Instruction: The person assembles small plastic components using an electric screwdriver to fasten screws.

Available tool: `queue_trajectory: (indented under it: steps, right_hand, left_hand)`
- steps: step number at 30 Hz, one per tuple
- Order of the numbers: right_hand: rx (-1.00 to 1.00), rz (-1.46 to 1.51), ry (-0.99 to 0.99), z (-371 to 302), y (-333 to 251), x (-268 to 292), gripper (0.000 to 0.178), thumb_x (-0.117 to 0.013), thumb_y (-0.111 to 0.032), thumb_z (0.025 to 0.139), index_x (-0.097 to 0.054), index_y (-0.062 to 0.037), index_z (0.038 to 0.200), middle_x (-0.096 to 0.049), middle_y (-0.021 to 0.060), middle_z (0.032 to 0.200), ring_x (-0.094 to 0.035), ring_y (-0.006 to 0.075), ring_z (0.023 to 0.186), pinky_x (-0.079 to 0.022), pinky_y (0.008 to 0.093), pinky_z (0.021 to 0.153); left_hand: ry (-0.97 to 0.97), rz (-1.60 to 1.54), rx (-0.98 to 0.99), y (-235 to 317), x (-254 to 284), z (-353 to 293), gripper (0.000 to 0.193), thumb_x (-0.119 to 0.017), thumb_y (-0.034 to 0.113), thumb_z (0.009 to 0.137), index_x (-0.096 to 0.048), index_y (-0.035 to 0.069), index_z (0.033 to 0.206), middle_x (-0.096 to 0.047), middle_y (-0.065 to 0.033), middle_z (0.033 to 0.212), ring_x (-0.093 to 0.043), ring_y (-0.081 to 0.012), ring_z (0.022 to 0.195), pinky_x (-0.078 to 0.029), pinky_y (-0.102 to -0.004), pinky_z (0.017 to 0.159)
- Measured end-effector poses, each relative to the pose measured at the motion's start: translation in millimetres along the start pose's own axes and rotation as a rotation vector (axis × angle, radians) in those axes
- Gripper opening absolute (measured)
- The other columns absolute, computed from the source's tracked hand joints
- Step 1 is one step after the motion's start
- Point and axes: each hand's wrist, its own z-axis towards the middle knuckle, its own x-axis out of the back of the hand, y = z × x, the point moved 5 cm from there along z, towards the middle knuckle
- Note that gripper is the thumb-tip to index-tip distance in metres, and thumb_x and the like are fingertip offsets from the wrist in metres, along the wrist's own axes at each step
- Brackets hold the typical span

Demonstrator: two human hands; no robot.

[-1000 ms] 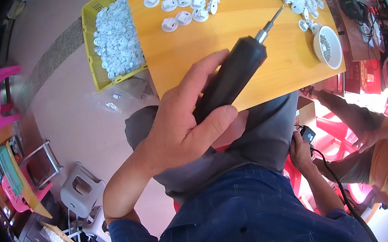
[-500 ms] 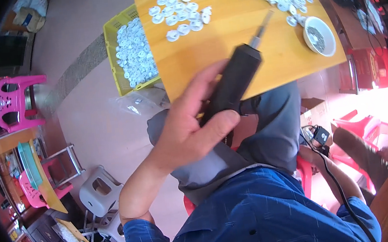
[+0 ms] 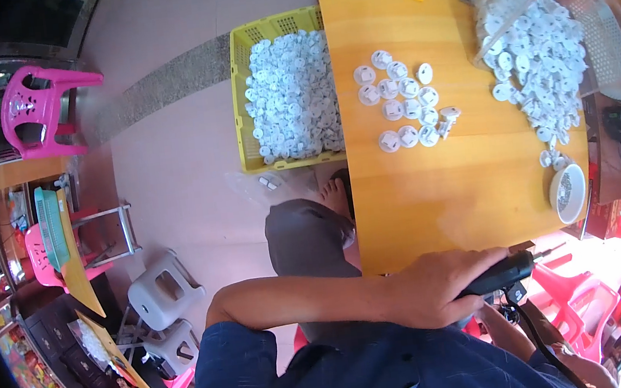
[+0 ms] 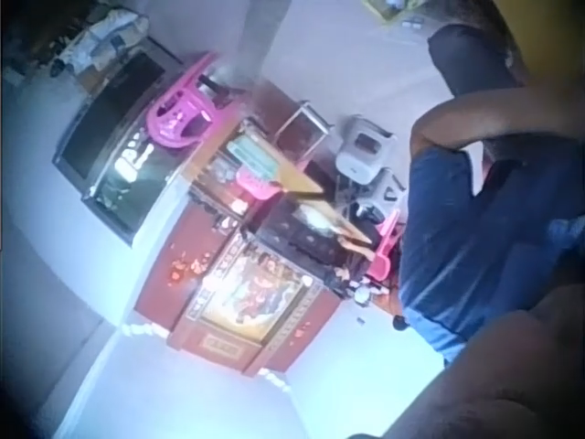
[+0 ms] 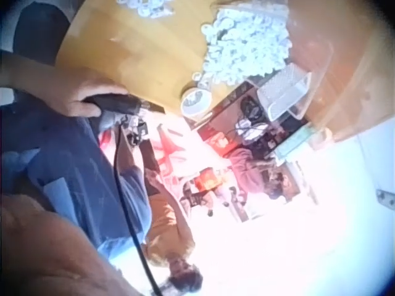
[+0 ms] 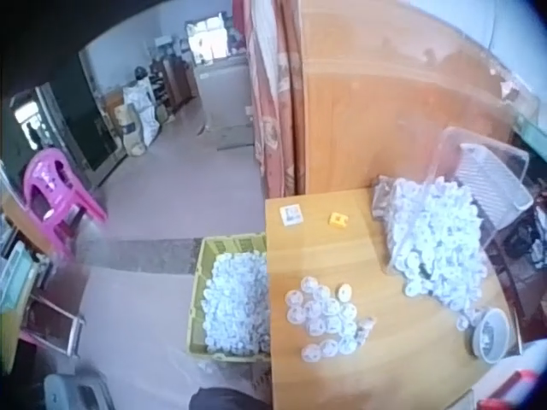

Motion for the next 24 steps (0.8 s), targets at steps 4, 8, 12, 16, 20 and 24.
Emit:
queue_trajectory:
  steps: [4, 8, 12, 16, 20, 24]
  right_hand:
    - [0.114, 0.018, 0.075, -25, -10, -1, 0.036, -0.058, -0.019, 0.094, -0.059, -0.0045, 0.128, -0.068, 0.0128, 0.111, -0.065, 0.0230, 0.100, -0.051, 0.0355, 0.088]
    - [0.240, 0.036, 0.179, -54, 3, -15, 0.035, -0.058, -0.019, 0.095, -0.059, -0.0045, 0.127, -0.068, 0.0120, 0.112, -0.064, 0.0222, 0.101, -0.051, 0.0352, 0.089]
    - [0.384, 0.005, 0.227, -70, -6, -29, 0.035, -0.057, -0.019, 0.096, -0.060, -0.0046, 0.127, -0.068, 0.0113, 0.112, -0.064, 0.0213, 0.102, -0.051, 0.0349, 0.090]
    - [0.477, 0.002, 0.279, -82, 3, -46, 0.034, -0.057, -0.019, 0.096, -0.060, -0.0046, 0.127, -0.068, 0.0106, 0.112, -0.063, 0.0205, 0.102, -0.051, 0.0346, 0.091]
    - [0.458, 0.117, 0.415, -118, 75, -79, 0.033, -0.057, -0.019, 0.097, -0.061, -0.0046, 0.126, -0.068, 0.0098, 0.112, -0.063, 0.0197, 0.103, -0.050, 0.0344, 0.091]
    - [0.410, 0.223, 0.195, -90, 116, -107, 0.029, -0.062, -0.021, 0.094, -0.066, -0.0038, 0.117, -0.066, 0.0073, 0.111, -0.063, 0.0204, 0.100, -0.052, 0.0342, 0.087]
  left_hand:
    - [0.066, 0.081, -0.062, 20, -2, -5, 0.066, -0.062, 0.014, 0.086, -0.036, 0.001, 0.145, -0.060, -0.0226, 0.122, -0.061, -0.0373, 0.110, -0.046, -0.0419, 0.095]
    - [0.111, 0.172, -0.056, 27, -11, -23, 0.063, -0.063, 0.016, 0.090, -0.037, 0.002, 0.145, -0.061, -0.0202, 0.121, -0.063, -0.0295, 0.110, -0.047, -0.0378, 0.095]
    - [0.271, -0.029, 0.010, 9, -29, -42, 0.060, -0.061, 0.012, 0.095, -0.035, 0.004, 0.148, -0.061, -0.0071, 0.116, -0.057, -0.0114, 0.094, -0.046, -0.0272, 0.086]
    - [0.484, -0.297, 0.014, -9, -27, -62, 0.056, -0.059, 0.009, 0.094, -0.038, 0.005, 0.146, -0.064, -0.0090, 0.112, -0.060, -0.0119, 0.089, -0.051, -0.0270, 0.078]
    - [0.637, -0.356, 0.066, -13, -16, -70, 0.048, -0.056, 0.017, 0.095, -0.045, 0.003, 0.140, -0.067, -0.0108, 0.108, -0.064, -0.0147, 0.085, -0.055, -0.0289, 0.071]
    - [0.727, -0.306, 0.027, -8, 17, -110, 0.044, -0.051, 0.019, 0.100, -0.043, 0.004, 0.141, -0.067, -0.0125, 0.112, -0.065, -0.0136, 0.084, -0.057, -0.0264, 0.066]
